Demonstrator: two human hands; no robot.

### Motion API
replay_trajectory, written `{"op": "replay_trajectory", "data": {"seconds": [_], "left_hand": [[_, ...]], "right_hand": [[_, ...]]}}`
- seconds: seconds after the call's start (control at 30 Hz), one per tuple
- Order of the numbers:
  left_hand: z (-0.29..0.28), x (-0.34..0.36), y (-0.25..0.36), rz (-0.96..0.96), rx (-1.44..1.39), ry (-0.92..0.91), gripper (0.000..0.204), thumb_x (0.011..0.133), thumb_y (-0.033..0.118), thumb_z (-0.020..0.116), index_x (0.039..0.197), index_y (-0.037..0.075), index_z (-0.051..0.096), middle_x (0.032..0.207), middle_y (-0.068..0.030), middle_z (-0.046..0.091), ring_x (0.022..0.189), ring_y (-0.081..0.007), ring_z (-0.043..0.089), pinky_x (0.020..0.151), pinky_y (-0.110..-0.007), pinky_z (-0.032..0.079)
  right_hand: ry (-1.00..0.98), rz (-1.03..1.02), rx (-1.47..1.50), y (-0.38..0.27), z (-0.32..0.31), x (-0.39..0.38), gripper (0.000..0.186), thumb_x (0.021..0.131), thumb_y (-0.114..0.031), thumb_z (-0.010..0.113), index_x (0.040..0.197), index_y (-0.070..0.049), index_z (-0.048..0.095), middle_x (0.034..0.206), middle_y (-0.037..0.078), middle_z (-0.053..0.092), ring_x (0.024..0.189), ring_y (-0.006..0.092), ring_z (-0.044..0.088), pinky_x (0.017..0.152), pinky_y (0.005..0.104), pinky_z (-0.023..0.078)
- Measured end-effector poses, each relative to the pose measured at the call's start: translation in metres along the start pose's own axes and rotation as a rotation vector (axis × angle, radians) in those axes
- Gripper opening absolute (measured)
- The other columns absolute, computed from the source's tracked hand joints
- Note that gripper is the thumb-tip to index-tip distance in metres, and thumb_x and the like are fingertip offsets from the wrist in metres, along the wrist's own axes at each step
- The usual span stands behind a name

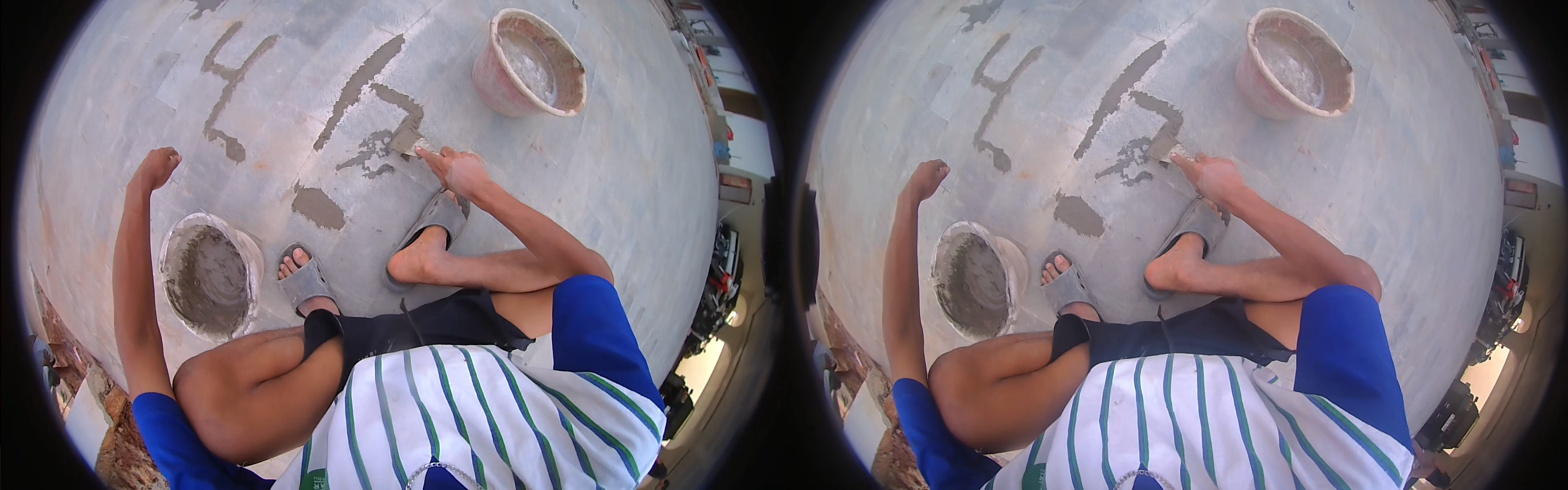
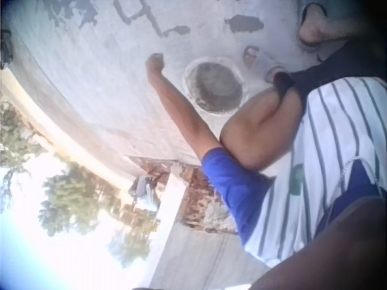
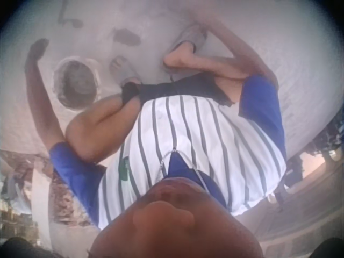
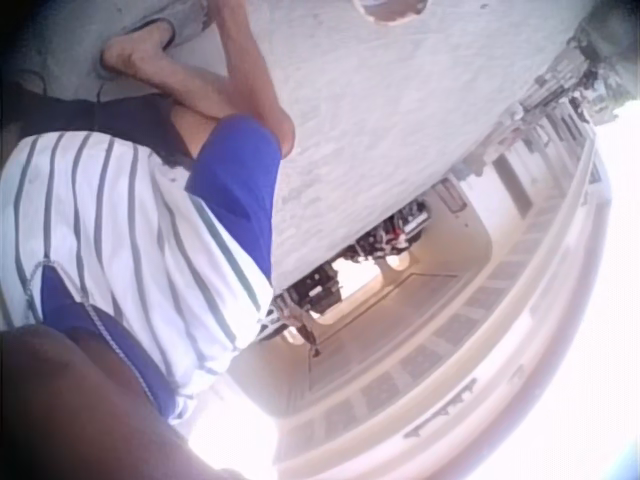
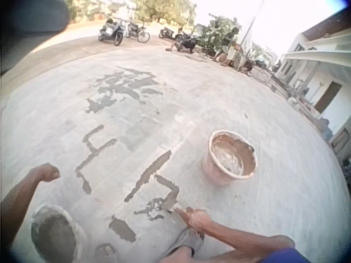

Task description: The person uses a sponge to wipe a wet cement mixture along a tiled floor seam, repeatedly dipping the sponge into a bucket. Later, they use a trowel to spread cement into floor joints and smooth the surface. The person also carries a bucket across the area and places it down before continuing to apply cement.

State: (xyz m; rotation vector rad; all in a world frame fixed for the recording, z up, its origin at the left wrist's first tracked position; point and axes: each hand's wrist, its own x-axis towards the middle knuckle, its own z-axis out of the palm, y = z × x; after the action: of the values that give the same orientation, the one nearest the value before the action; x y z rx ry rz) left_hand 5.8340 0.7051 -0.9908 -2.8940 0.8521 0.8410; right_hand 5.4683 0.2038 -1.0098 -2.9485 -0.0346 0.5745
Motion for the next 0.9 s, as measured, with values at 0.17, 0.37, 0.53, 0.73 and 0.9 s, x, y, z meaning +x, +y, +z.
{"op": "replay_trajectory", "data": {"seconds": [0.17, 0.37, 0.53, 0.73, 0.9], "left_hand": [[-0.008, 0.011, 0.015, 0.052, -0.032, 0.025, 0.033, 0.089, 0.026, 0.052, 0.101, -0.002, 0.064, 0.101, -0.0234, 0.064, 0.097, -0.0381, 0.061, 0.084, -0.043, 0.047], [-0.011, 0.008, 0.028, 0.05, 0.014, 0.018, 0.033, 0.089, 0.027, 0.053, 0.103, -0.001, 0.064, 0.099, -0.0227, 0.065, 0.096, -0.0382, 0.061, 0.085, -0.043, 0.047], [-0.013, 0.02, 0.034, 0.124, 0.056, 0.028, 0.031, 0.089, 0.027, 0.053, 0.101, 0.0, 0.064, 0.098, -0.0228, 0.065, 0.095, -0.0388, 0.061, 0.084, -0.044, 0.047], [-0.011, 0.012, 0.049, 0.089, 0.111, 0.028, 0.03, 0.088, 0.027, 0.054, 0.098, 0.001, 0.065, 0.095, -0.0223, 0.065, 0.092, -0.0394, 0.061, 0.082, -0.045, 0.048], [-0.008, 0.022, 0.052, 0.088, 0.126, 0.015, 0.029, 0.088, 0.028, 0.054, 0.097, 0.003, 0.065, 0.095, -0.0221, 0.065, 0.092, -0.0391, 0.061, 0.081, -0.046, 0.048]], "right_hand": [[0.067, 0.048, -0.024, -0.01, 0.048, 0.007, 0.045, 0.091, -0.017, 0.045, 0.134, -0.027, 0.046, 0.082, 0.015, 0.061, 0.071, 0.031, 0.064, 0.062, 0.041, 0.051], [-0.168, 0.043, -0.035, -0.009, 0.014, -0.014, 0.049, 0.089, -0.013, 0.044, 0.136, -0.026, 0.043, 0.089, 0.016, 0.061, 0.079, 0.0324, 0.064, 0.068, 0.0425, 0.051], [0.048, 0.136, 0.101, -0.028, 0.005, 0.003, 0.04, 0.092, -0.018, 0.044, 0.131, -0.024, 0.049, 0.087, 0.017, 0.062, 0.079, 0.0339, 0.063, 0.07, 0.0444, 0.051], [0.137, 0.401, 0.253, -0.02, -0.004, 0.056, 0.041, 0.086, -0.021, 0.049, 0.127, -0.019, 0.052, 0.1, 0.019, 0.065, 0.093, 0.0378, 0.062, 0.081, 0.0487, 0.049], [-0.187, 0.395, -0.004, 0.039, -0.028, 0.113, 0.025, 0.08, -0.011, 0.047, 0.087, -0.002, 0.068, 0.077, 0.021, 0.066, 0.072, 0.0356, 0.066, 0.069, 0.0459, 0.052]]}}
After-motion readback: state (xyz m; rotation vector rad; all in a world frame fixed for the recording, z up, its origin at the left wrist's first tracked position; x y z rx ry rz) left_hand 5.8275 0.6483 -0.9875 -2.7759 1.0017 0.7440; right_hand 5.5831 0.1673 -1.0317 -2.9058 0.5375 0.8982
